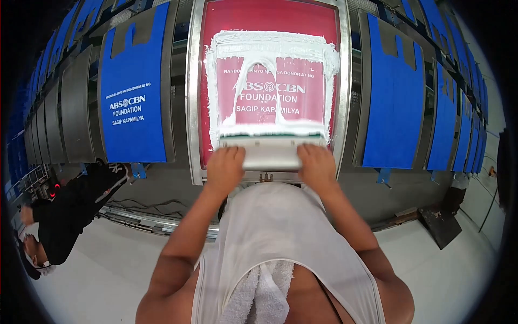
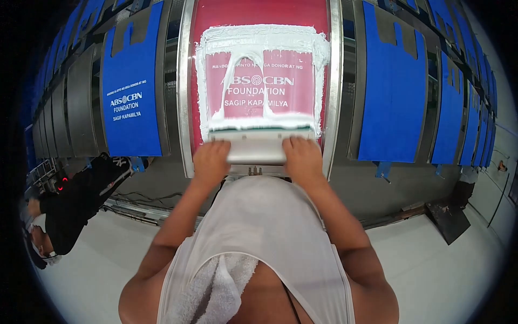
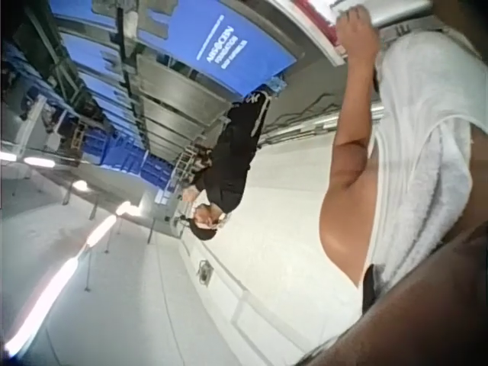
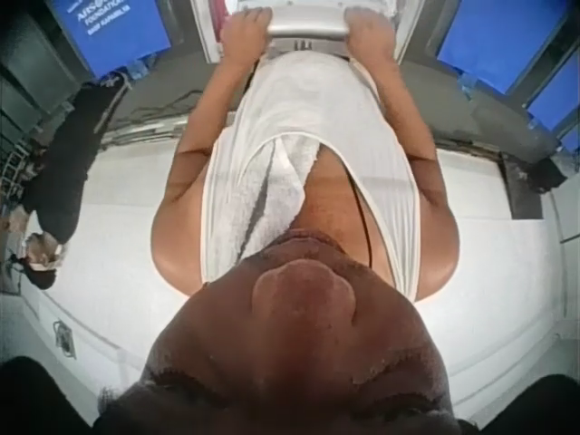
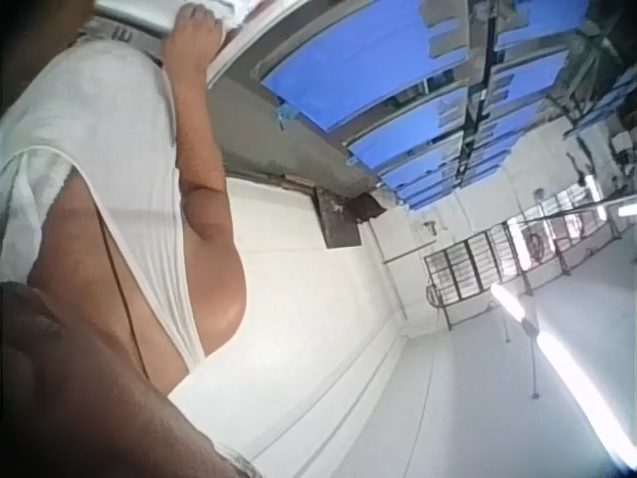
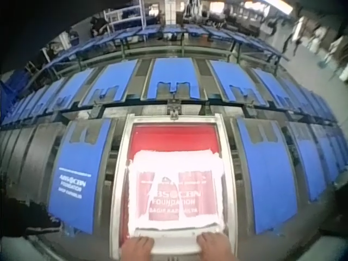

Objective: Performing manual screen printing of a logo onto fabric panels using white ink and a squeegee on a production floor.

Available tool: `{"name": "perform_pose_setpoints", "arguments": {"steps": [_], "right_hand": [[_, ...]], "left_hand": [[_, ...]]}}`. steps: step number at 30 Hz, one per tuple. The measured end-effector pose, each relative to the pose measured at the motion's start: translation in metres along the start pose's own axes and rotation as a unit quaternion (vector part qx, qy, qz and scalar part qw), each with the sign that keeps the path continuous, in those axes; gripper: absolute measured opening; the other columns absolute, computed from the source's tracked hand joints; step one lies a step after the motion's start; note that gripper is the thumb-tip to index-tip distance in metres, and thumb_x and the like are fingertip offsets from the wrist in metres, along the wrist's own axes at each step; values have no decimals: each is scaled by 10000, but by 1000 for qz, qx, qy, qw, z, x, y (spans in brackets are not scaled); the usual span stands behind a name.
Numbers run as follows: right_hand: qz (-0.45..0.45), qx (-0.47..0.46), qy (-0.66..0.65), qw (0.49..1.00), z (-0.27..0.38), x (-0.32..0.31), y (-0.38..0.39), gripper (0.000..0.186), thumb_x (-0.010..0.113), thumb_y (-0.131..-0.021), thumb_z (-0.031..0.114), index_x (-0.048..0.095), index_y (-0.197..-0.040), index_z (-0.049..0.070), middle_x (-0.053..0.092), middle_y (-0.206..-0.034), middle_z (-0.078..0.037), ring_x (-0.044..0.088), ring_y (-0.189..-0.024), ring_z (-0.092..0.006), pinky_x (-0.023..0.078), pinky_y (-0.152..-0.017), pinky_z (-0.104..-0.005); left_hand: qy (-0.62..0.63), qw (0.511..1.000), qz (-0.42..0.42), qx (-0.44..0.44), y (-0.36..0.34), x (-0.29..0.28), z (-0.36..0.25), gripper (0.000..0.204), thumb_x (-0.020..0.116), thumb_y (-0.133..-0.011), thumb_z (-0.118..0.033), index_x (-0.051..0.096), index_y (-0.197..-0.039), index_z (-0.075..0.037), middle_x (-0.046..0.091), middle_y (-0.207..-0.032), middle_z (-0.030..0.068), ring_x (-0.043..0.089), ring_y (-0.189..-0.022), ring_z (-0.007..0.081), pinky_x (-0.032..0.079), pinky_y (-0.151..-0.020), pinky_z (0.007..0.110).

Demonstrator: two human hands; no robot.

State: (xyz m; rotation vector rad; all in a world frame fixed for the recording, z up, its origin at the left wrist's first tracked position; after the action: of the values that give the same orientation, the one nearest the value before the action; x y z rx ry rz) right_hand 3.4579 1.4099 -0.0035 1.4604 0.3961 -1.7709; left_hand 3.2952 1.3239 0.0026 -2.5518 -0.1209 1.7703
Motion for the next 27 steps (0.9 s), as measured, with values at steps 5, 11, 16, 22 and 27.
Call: {"name": "perform_pose_setpoints", "arguments": {"steps": [5, 11, 16, 22, 27], "right_hand": [[4, 57, 67, 996, -59, -34, -122, 291, 641, -691, 159, 662, -981, 158, 667, -889, -96, 632, -896, -268, 517, -742, -410], [20, 20, 89, 996, -60, -87, -165, 249, 597, -676, 143, 667, -914, 123, 671, -830, -129, 643, -815, -329, 513, -687, -448], [91, 45, 31, 994, -14, -26, -11, 352, 647, -663, 109, 641, -1014, 131, 658, -842, -103, 642, -862, -258, 496, -687, -413], [25, 50, 38, 998, -16, -3, -20, 264, 622, -622, 51, 600, -882, 87, 614, -825, -83, 607, -777, -256, 495, -657, -397], [8, 43, 82, 996, -65, -49, -150, 241, 618, -696, 146, 667, -930, 121, 671, -846, -118, 650, -839, -299, 520, -711, -429]], "left_hand": [[-81, 996, 30, -1, -134, 4, 64, 179, 704, -640, -160, 642, -807, -139, 644, -754, 74, 643, -749, 247, 509, -600, 390], [-105, 986, 124, -26, -191, -33, 66, 223, 659, -753, -309, 675, -911, -152, 679, -822, 88, 654, -819, 294, 515, -693, 417], [-40, 979, 196, -41, -34, -12, 18, 341, 673, -653, -85, 642, -991, -123, 660, -837, 108, 637, -807, 291, 510, -694, 412], [-21, 997, 67, 8, -31, 8, 15, 284, 636, -587, -57, 589, -865, -92, 588, -761, 54, 580, -738, 249, 487, -640, 385], [-95, 989, 101, -44, -167, -6, 77, 189, 691, -689, -235, 669, -861, -159, 669, -792, 87, 656, -780, 266, 517, -646, 412]]}}
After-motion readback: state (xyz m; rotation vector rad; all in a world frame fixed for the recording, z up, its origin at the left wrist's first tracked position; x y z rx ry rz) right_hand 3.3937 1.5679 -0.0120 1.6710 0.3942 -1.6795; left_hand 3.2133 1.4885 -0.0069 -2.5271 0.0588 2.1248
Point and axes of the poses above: each hand's wrist, its own y-axis away from the middle knuckle, its own x-axis out of the palm, z = x × y, the point moved 9 cm from there along -y, towards the middle knuckle
